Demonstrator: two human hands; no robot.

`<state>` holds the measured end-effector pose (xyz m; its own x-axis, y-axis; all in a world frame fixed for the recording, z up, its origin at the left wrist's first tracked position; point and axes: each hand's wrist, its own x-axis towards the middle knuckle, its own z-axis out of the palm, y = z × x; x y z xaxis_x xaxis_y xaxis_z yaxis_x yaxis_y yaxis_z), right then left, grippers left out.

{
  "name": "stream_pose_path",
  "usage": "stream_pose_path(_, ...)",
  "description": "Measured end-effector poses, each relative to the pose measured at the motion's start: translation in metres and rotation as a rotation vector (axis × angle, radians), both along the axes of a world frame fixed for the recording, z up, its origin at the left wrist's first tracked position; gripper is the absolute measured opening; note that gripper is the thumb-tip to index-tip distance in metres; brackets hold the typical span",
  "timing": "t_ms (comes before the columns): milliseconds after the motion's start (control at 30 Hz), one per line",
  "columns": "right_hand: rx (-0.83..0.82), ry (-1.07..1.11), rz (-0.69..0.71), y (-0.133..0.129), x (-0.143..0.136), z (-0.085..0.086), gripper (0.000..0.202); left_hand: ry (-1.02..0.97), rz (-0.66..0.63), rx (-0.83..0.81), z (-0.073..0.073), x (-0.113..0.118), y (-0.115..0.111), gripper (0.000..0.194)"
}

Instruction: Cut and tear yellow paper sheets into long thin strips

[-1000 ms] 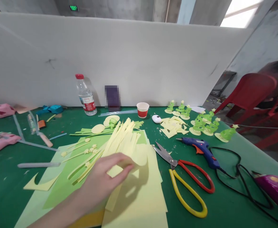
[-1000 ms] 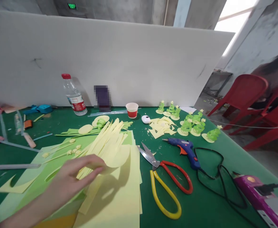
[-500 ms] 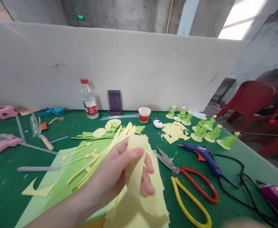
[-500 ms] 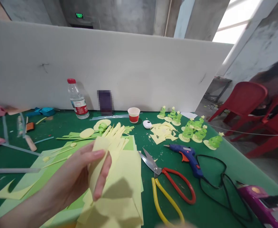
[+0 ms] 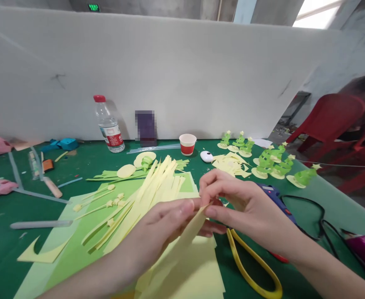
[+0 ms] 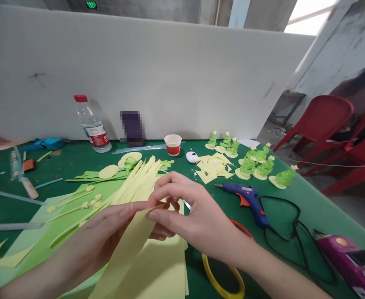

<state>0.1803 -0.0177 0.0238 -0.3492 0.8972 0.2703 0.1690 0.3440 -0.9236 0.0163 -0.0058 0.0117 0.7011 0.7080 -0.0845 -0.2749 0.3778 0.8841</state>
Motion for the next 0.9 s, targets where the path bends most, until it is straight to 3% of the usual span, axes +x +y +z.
stream_pose_path(133, 0.083, 0.025, 0.015, 0.000, -0.001, -0.001, 0.014, 0.028, -0.030, 0.048, -0.001, 0.000, 0.002, 0.020)
stream_pose_path(233, 0.110, 0.021, -0.051, -0.001, -0.004, -0.002, 0.014, 0.081, -0.026, 0.065, -0.001, 0.001, 0.001, 0.022)
stream_pose_path(367, 0.113, 0.011, -0.149, -0.005, -0.007, -0.003, 0.011, 0.163, 0.081, 0.087, 0.001, 0.002, -0.001, 0.008)
stream_pose_path(467, 0.119, 0.018, -0.175, -0.009, -0.008, -0.002, 0.008, 0.211, 0.184, 0.151, 0.004, 0.002, -0.004, 0.012)
stream_pose_path(633, 0.139, -0.004, -0.239, -0.016, -0.012, 0.001, 0.009, 0.315, 0.243, 0.348, 0.009, 0.002, -0.012, 0.023)
stream_pose_path(767, 0.130, -0.041, -0.260, -0.014, -0.013, 0.003, 0.013, 0.463, 0.304, 0.598, 0.009, -0.003, -0.014, 0.016)
stream_pose_path(900, 0.081, -0.083, -0.235, -0.012, -0.012, 0.005, 0.014, 0.607, 0.358, 0.612, 0.013, -0.007, -0.009, 0.017)
